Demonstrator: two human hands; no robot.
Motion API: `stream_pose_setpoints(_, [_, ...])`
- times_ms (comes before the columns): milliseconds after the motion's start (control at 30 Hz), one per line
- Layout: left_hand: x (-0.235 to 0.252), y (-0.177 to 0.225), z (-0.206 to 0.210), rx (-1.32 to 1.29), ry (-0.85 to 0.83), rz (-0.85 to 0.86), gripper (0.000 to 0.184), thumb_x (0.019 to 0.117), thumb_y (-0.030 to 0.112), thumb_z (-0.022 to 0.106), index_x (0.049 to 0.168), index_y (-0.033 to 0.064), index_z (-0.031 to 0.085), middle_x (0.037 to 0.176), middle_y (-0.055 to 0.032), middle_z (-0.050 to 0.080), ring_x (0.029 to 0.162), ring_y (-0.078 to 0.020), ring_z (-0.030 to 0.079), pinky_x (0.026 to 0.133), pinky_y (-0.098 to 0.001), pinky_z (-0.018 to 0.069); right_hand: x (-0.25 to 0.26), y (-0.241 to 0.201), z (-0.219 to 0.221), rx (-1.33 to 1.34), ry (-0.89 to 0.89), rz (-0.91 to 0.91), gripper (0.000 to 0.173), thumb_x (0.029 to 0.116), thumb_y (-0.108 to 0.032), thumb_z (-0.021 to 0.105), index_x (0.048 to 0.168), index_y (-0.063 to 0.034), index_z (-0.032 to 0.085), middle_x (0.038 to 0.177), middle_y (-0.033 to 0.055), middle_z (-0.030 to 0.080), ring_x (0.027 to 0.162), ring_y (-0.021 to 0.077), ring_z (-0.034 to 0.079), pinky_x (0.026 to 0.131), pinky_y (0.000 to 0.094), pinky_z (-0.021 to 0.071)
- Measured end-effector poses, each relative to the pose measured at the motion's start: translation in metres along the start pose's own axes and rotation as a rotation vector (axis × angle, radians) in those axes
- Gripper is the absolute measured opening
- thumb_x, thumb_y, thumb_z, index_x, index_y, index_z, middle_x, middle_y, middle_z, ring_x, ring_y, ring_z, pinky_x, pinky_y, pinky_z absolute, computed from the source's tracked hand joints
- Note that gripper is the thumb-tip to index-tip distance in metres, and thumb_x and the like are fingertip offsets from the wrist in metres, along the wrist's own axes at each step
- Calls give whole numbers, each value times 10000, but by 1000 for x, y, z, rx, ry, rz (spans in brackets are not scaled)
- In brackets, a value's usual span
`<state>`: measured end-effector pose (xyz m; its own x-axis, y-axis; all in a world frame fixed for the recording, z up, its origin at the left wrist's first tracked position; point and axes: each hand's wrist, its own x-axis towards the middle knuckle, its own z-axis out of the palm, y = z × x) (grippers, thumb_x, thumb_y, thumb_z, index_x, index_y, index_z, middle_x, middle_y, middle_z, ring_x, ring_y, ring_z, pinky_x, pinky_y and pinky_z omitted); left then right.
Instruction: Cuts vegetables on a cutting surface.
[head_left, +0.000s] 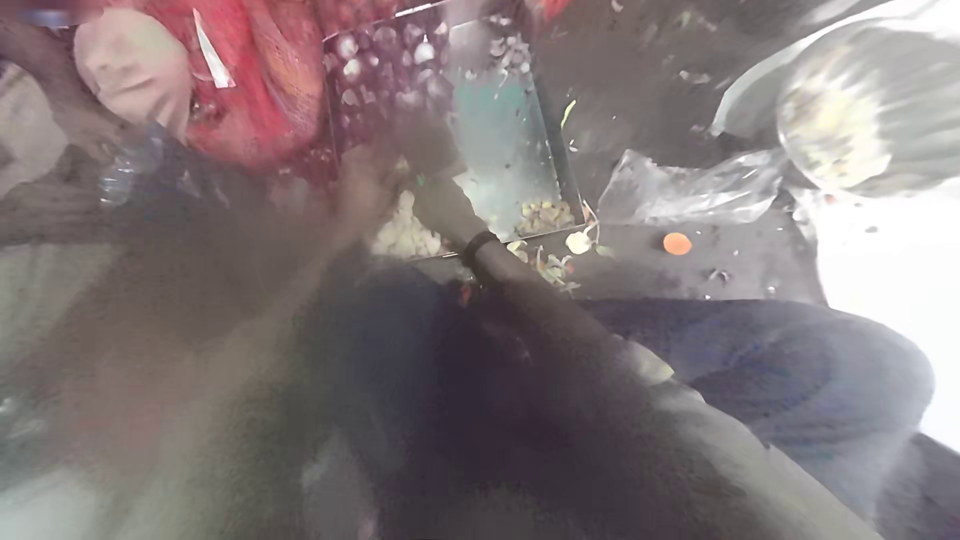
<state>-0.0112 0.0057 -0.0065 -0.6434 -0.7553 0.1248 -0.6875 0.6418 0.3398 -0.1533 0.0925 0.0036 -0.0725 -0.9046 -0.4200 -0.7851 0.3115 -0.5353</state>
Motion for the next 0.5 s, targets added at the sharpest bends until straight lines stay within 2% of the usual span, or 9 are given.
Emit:
stream_pose_setpoints(100, [0,3,0,36,-16,-50,256,1004,177,623,1189,44,741,1188,-215,712,1135,-397,677,1035,-586,503,2,-4,0,28,-35,13,340,1045,-247,514,1262,-28,657,1228,221,673,1146,390,664,890,603,553])
stream_pose_setpoints(200, [2,2,1,15,-22,-100,271,1004,220,633,1199,70,747,1202,-204,710,1156,-386,666,1061,-565,487,-16,-3,14,93,-33,145,401,1070,-313,452,1319,-16,555,1158,212,681,1055,378,699,830,586,575])
stream_pose_setpoints(300, [5,5,-3,-14,-21,-107,250,987,217,664,1157,54,750,1165,-201,716,1109,-382,680,1013,-581,510,-55,10,33,75,3,178,400,1072,-347,461,1270,-6,527,1034,226,675,935,408,711,719,592,585])
stream_pose_setpoints(400, [3,4,-2,-27,-11,-145,265,972,204,679,1184,64,754,1175,-195,720,1103,-374,689,1006,-575,521,-73,15,34,74,-28,213,392,1081,-359,459,1274,-25,525,997,217,684,909,402,715,708,584,578])
stream_pose_setpoints(500, [3,3,-2,-76,-18,-218,275,976,211,683,1203,67,740,1184,-190,714,1118,-353,685,1022,-568,521,-82,18,31,122,-8,201,330,1061,-341,497,1221,-54,521,879,184,668,769,380,708,606,562,572])
